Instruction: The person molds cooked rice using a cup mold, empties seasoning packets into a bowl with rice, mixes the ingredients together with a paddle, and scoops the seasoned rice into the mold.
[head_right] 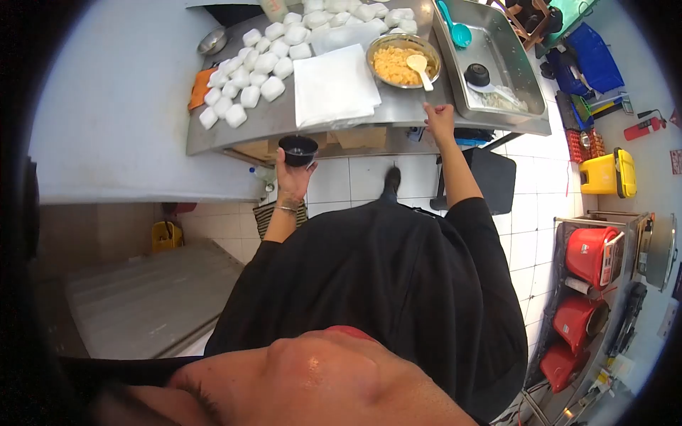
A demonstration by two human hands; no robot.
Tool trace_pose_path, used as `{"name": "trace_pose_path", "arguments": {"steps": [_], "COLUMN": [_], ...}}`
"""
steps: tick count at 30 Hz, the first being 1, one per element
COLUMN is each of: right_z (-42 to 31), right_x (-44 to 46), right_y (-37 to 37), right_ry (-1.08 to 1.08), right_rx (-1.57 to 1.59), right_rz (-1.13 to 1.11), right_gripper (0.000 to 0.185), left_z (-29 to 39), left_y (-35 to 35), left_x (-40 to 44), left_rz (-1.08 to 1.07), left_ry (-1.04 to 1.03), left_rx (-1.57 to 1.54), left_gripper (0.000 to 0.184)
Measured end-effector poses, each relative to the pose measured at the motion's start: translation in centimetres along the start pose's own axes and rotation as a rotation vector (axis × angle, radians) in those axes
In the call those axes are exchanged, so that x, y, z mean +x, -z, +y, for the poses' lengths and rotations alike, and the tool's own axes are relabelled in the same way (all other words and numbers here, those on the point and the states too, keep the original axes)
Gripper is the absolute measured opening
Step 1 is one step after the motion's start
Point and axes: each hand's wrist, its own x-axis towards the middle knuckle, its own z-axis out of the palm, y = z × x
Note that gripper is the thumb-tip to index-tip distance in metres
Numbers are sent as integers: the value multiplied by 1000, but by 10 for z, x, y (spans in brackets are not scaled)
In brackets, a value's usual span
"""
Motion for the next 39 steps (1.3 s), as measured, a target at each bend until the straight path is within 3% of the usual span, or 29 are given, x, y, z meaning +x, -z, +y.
{"name": "trace_pose_path", "arguments": {"steps": [4,6,7,10,11,15,18,22,25,28,30,34,39], "right_z": [-16,-20,-26,-39,-67,-81,-94,-77,-81,-87,-113,-178,-141], "right_x": [71,92,94,117,116,128,112,114,122,130,138,136,151], "right_y": [-13,-15,-16,-7,-4,-12,-22,-27,-28,-27,-26,-28,-66], "right_ry": [-146,-236,-173,90,-63,-181,-145,-131,-68,90,-101,-76,-89], "right_rx": [112,49,-124,-602,-606,-849,-933,-809,-864,-1033,-1101,-1269,-1344], "right_rz": [-20,-38,59,-41,-189,-227,-217,-208,-271,-101,-164,-275,-442], "right_gripper": [61,62,53,45,41,48,56,53,40,29,25,25,27], "left_z": [-7,-14,-16,-22,-26,-33,-39,-42,-42,-43,-42,-42,-42], "left_y": [-51,-73,-81,-99,-104,-132,-133,-139,-149,-151,-152,-153,-161], "left_x": [83,115,129,178,195,243,276,308,317,331,341,356,358], "left_rz": [-179,-82,-41,-8,9,87,52,28,-62,-161,-177,-208,-280], "left_ry": [137,141,155,208,225,231,252,337,461,559,620,676,710], "left_rx": [-131,-95,-77,-48,-46,-43,-41,-40,-52,-77,-128,-161,-237], "left_gripper": [79,82,82,71,71,69,69,75,82,93,93,91,84]}}
